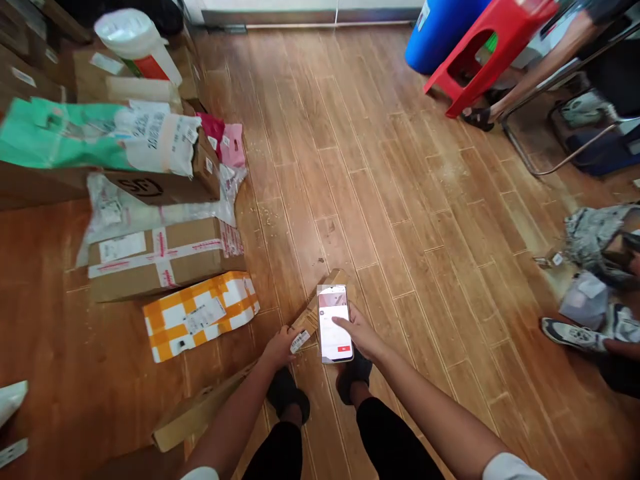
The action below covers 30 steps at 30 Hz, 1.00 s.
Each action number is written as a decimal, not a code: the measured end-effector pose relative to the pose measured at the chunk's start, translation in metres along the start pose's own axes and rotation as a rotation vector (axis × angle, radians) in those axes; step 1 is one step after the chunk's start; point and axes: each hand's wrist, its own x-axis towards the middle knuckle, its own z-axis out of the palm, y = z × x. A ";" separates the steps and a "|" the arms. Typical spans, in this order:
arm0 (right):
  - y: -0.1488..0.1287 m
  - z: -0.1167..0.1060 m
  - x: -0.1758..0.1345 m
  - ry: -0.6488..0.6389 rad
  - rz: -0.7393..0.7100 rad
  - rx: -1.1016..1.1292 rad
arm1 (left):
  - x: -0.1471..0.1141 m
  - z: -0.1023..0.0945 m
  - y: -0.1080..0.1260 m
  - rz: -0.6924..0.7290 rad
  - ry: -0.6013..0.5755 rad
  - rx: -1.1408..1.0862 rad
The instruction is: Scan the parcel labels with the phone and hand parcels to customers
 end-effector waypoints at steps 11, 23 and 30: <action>0.211 -0.151 0.199 -0.102 0.142 -0.067 | 0.171 0.128 -0.166 0.242 0.143 0.103; 0.243 -0.134 0.181 -0.188 0.246 -0.035 | 0.136 0.162 -0.210 0.044 0.523 0.051; 0.264 -0.140 0.197 -0.257 0.344 -0.099 | 0.136 0.155 -0.214 0.159 0.466 0.142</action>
